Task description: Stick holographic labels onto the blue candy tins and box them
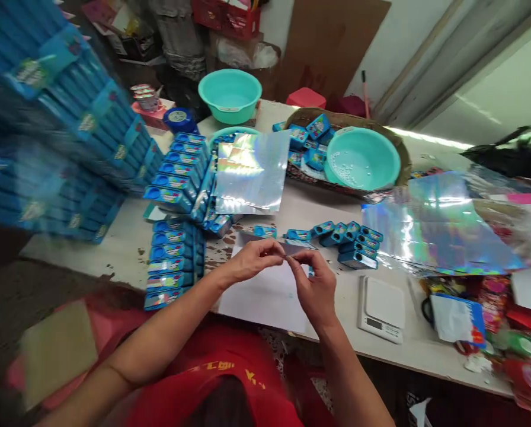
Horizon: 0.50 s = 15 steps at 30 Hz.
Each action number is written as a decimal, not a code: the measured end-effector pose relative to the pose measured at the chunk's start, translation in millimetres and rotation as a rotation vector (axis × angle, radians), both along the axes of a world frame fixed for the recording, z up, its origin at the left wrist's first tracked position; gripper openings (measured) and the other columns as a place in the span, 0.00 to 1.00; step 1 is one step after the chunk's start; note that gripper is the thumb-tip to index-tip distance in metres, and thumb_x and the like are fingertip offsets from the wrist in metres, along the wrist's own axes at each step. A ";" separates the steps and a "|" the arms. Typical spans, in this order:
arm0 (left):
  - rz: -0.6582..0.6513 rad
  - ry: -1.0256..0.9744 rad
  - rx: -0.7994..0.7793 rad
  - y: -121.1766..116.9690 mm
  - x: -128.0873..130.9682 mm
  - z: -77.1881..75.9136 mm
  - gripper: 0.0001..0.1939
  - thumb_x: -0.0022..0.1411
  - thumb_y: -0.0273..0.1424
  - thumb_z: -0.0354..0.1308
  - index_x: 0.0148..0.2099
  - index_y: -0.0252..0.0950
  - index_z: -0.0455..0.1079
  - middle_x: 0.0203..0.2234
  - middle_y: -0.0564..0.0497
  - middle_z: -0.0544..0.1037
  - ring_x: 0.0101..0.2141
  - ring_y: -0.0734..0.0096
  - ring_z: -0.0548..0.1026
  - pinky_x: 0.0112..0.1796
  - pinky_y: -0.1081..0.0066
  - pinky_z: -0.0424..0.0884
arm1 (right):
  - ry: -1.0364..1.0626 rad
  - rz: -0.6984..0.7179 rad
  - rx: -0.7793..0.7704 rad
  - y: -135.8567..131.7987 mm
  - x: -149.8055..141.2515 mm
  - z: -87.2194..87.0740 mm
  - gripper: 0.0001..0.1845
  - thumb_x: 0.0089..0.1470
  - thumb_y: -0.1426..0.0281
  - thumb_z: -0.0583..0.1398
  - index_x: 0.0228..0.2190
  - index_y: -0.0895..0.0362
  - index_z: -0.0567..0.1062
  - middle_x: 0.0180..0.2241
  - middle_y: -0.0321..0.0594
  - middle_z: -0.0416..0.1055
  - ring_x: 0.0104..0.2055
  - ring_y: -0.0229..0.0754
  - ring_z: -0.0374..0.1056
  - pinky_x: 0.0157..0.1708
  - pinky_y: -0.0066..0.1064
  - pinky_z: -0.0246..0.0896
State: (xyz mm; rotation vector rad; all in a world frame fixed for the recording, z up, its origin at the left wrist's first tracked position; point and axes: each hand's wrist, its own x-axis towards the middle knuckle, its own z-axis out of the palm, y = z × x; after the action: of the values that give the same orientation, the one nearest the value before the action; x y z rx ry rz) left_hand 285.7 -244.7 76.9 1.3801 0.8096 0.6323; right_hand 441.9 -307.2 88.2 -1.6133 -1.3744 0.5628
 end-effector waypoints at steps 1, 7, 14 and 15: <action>0.030 0.035 -0.027 -7.7 -13.2 6.4 0.09 0.59 0.34 0.55 0.36 0.34 0.71 0.26 0.53 0.74 0.30 0.74 0.71 0.34 0.72 0.67 | 0.065 -0.007 -0.036 -0.9 -10.4 -1.4 0.11 0.49 0.60 0.63 0.28 0.55 0.72 0.26 0.35 0.71 0.29 0.38 0.67 0.33 0.32 0.65; 0.300 0.434 0.036 -48.3 -132.3 24.0 0.09 0.60 0.35 0.50 0.38 0.37 0.70 0.21 0.57 0.70 0.25 0.75 0.68 0.29 0.74 0.62 | 0.278 0.115 -0.188 0.7 -122.7 -19.2 0.14 0.44 0.58 0.65 0.26 0.55 0.76 0.39 0.42 0.69 0.40 0.43 0.67 0.36 0.36 0.65; 0.415 0.474 0.010 -50.1 -256.9 2.3 0.06 0.60 0.32 0.46 0.39 0.38 0.61 0.20 0.58 0.67 0.25 0.73 0.66 0.28 0.74 0.61 | 0.233 0.207 -0.269 21.7 -244.0 -41.3 0.09 0.41 0.63 0.65 0.22 0.56 0.78 0.37 0.42 0.65 0.45 0.48 0.63 0.49 0.43 0.56; 0.408 0.486 0.016 -46.5 -263.3 -3.1 0.06 0.59 0.31 0.46 0.39 0.38 0.61 0.20 0.59 0.67 0.25 0.74 0.66 0.28 0.74 0.60 | 0.207 0.190 -0.274 24.6 -251.0 -44.5 0.09 0.41 0.63 0.65 0.22 0.57 0.78 0.37 0.42 0.64 0.45 0.48 0.62 0.49 0.43 0.55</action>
State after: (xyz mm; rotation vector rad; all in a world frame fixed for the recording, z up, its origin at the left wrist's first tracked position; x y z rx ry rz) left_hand 22.4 -291.3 73.8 1.4134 1.5028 0.6189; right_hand 190.9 -282.6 43.7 -1.5919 -1.3454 1.0403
